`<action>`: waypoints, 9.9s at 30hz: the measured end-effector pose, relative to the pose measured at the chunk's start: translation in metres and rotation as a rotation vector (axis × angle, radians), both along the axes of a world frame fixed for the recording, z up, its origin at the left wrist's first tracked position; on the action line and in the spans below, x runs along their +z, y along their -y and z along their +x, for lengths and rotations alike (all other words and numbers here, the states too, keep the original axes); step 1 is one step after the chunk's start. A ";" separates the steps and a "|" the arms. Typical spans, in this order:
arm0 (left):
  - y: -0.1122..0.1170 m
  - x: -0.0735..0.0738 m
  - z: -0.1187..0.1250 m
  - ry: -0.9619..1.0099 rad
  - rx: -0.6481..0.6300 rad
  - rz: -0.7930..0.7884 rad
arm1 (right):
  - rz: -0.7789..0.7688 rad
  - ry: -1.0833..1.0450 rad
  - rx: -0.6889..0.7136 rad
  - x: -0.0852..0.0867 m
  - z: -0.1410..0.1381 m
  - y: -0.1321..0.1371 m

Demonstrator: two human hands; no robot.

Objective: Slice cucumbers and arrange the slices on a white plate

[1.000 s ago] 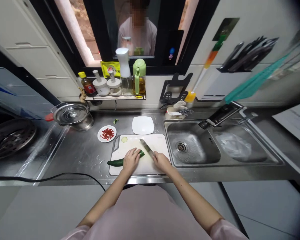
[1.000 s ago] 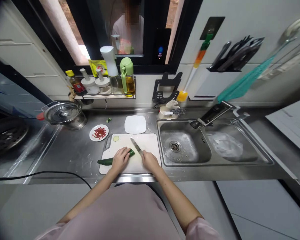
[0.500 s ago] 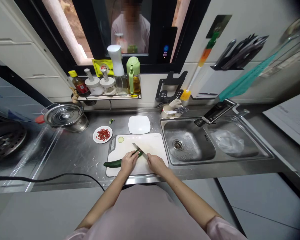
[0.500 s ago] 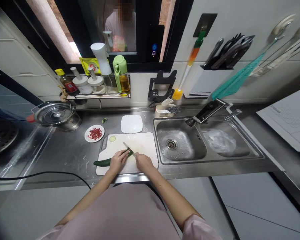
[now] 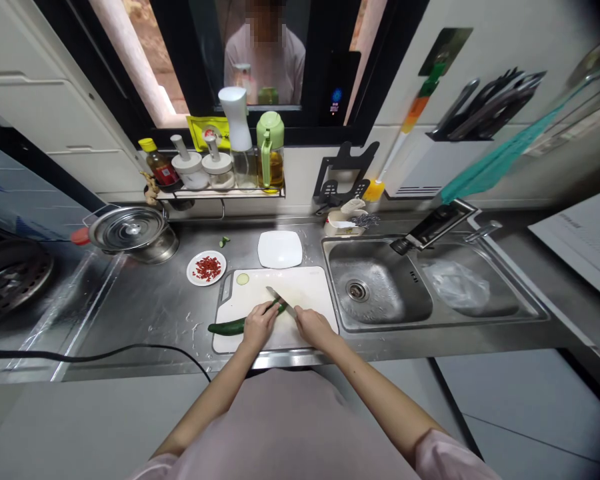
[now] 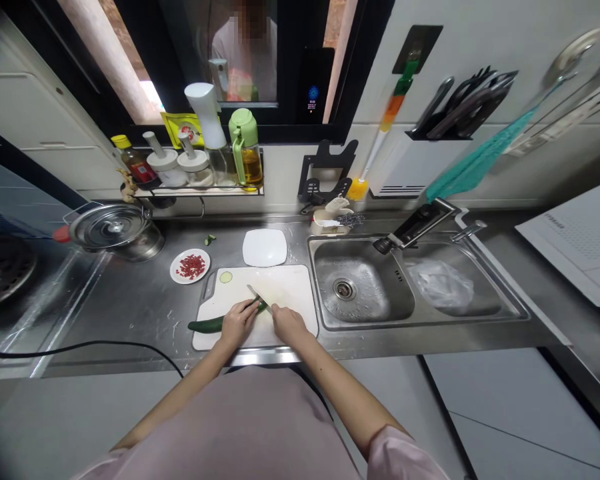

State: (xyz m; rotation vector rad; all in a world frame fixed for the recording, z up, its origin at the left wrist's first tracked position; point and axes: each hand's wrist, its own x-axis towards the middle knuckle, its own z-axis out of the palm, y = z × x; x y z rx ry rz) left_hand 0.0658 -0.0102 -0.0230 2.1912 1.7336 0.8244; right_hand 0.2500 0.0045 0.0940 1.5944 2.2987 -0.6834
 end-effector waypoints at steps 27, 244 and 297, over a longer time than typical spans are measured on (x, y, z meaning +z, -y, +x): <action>0.000 -0.006 0.002 -0.028 -0.019 0.156 | -0.051 -0.008 0.027 -0.014 0.000 -0.004; 0.009 0.011 -0.014 -0.035 0.014 -0.075 | -0.034 -0.040 -0.023 0.001 -0.003 -0.003; 0.012 0.001 -0.011 -0.046 0.002 0.111 | -0.079 0.036 0.045 -0.008 -0.015 -0.002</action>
